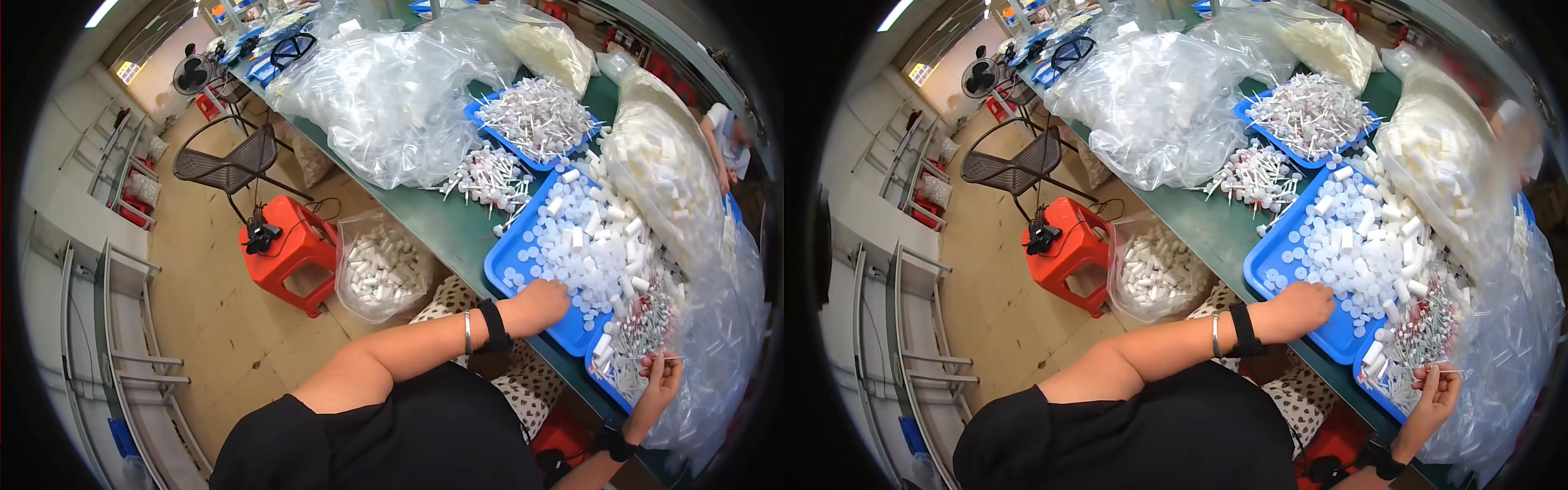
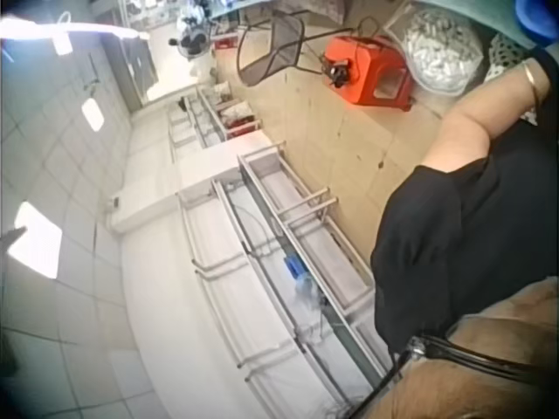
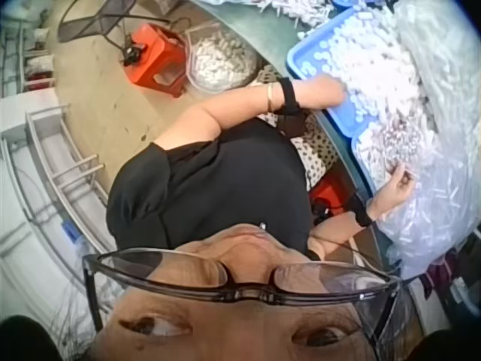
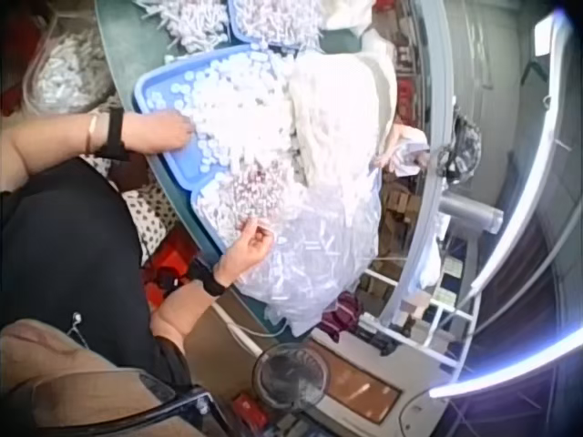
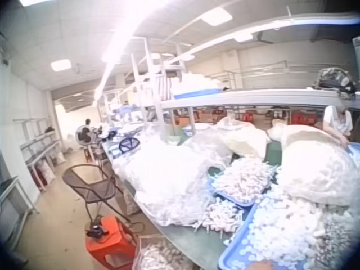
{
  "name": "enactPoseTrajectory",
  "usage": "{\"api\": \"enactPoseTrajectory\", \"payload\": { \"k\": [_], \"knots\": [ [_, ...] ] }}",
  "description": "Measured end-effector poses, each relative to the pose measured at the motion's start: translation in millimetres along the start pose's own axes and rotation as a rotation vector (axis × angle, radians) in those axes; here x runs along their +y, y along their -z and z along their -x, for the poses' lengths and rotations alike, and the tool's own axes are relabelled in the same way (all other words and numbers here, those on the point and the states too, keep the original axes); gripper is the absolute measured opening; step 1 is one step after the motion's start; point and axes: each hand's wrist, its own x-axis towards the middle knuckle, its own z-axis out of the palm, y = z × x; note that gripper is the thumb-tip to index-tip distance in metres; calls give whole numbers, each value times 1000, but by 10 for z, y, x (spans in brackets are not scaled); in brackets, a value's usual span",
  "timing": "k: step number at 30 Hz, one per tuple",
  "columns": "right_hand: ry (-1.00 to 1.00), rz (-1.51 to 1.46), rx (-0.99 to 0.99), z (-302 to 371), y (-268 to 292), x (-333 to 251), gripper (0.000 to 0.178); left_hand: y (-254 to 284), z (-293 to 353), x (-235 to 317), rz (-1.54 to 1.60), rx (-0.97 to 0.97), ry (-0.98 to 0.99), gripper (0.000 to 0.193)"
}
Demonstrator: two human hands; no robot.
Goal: The person sits at a workbench and repeatedly assembles small white plastic components. They pick a cylindrical piece and a thin rod from a blue tray, insert the rod into the cylinder, and place the finished unit into a clear plastic bag.
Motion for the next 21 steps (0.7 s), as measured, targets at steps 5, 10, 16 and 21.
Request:
{"api": "enactPoseTrajectory", "payload": {
  "k": [5, 10, 16, 21],
  "knots": [
    [-13, -70, -39, 144, -161, -50, 8, -21, -2, 20, 254, 178, 146, 14],
    [-65, -230, -108, 331, -395, -157, 10, 110, -148, 174, 1128, 147, 517, 23],
    [-117, -401, -186, 492, -642, -167, 13, -51, -80, 514, 2330, -32, 638, 21],
    [-197, -465, -112, 503, -756, -125, 11, 8, 4, 631, 2542, -7, 628, 27]
  ]
}}
